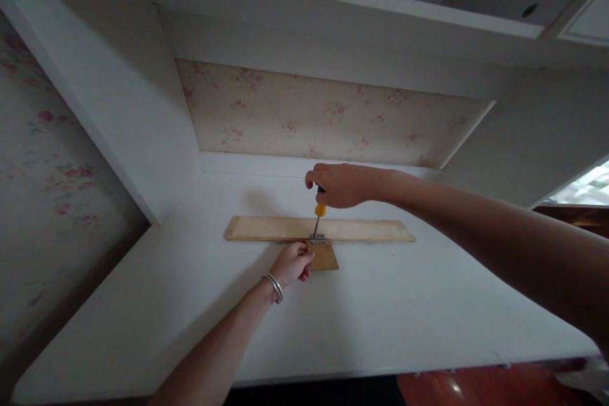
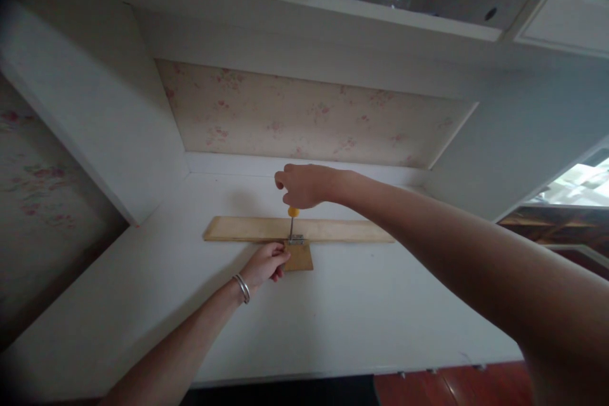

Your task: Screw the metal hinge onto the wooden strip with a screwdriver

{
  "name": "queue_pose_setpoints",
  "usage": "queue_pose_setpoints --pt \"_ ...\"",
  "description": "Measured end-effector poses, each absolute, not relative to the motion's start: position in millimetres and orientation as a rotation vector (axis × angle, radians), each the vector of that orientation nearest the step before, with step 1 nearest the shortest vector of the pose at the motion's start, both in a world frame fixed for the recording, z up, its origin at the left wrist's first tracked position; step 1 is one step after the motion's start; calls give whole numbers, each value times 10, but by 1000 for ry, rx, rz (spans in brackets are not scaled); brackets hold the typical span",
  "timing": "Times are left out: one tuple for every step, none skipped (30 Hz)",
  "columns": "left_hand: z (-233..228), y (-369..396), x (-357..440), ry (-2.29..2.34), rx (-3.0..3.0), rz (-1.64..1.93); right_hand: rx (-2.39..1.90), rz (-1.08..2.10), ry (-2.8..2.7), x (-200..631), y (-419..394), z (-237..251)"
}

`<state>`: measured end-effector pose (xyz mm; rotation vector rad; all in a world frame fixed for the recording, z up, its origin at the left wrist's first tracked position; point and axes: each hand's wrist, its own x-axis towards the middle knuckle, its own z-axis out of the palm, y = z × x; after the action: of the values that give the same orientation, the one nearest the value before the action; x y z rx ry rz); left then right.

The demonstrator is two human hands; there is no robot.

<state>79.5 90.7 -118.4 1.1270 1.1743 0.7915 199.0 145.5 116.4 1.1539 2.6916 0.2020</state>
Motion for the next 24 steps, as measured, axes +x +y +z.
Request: queue_pose_setpoints --pt "-1193 909 801 1186 1145 786 1150 155 2711 1990 1454 1163" --pt "-1204 911 807 1202 1167 781 1177 132 2711 1986 1451 1162" --pt "-1217 914 814 1221 1193 776 1227 138 2689 1981 1446 1161" --pt "-1232 917 821 1242 1220 774 1280 167 2660 1974 1441 1160" --pt "-1247 919 827 1264 1242 771 1318 208 2635 1967 1436 1158" --pt "-1261 920 832 1285 1259 770 1332 245 2623 1963 1432 1157" --pt "-1272 919 834 1307 1269 770 1320 270 2630 1961 1430 1156" --pt "-1281 916 834 1325 1278 773 1284 275 2654 1962 1428 1156" --pt "-1286 911 832 1343 1289 777 1236 258 2687 1965 1426 1156" --pt "-1286 903 828 1361 1304 782 1194 225 2719 1969 1424 1158" --pt "-1282 895 823 1378 1327 791 1162 187 2746 1972 1422 1160" --pt "-1274 886 818 1394 1356 803 1149 157 2765 1974 1420 1162" --pt "-1263 877 814 1406 1386 816 1157 142 2772 1974 1417 1162" --pt "-1251 871 811 1412 1406 827 1184 143 2768 1972 1414 1162" --pt "-1239 866 810 1410 1413 833 1226 158 2753 1968 1413 1159" --pt "-1228 864 811 1403 1404 836 1264 185 2731 1965 1413 1156" --pt "-1221 865 814 1392 1382 834 1281 212 2709 1962 1414 1153" --pt "-1218 868 817 1381 1353 831 1271 225 2698 1961 1415 1151" --pt "-1218 872 821 1371 1325 829 1238 216 2701 1961 1417 1151" --pt "-1221 877 825 1363 1299 832 1192 186 2715 1961 1416 1153" --pt "-1227 882 827 1356 1279 837 1147 143 2734 1962 1414 1157" --pt "-1233 887 829 1351 1263 843 1117 102 2753 1961 1409 1164" --pt "-1240 891 829 1346 1252 848 1112 78 2760 1958 1403 1170" --pt "-1245 894 829 1345 1242 853 1133 81 2750 1953 1395 1177"
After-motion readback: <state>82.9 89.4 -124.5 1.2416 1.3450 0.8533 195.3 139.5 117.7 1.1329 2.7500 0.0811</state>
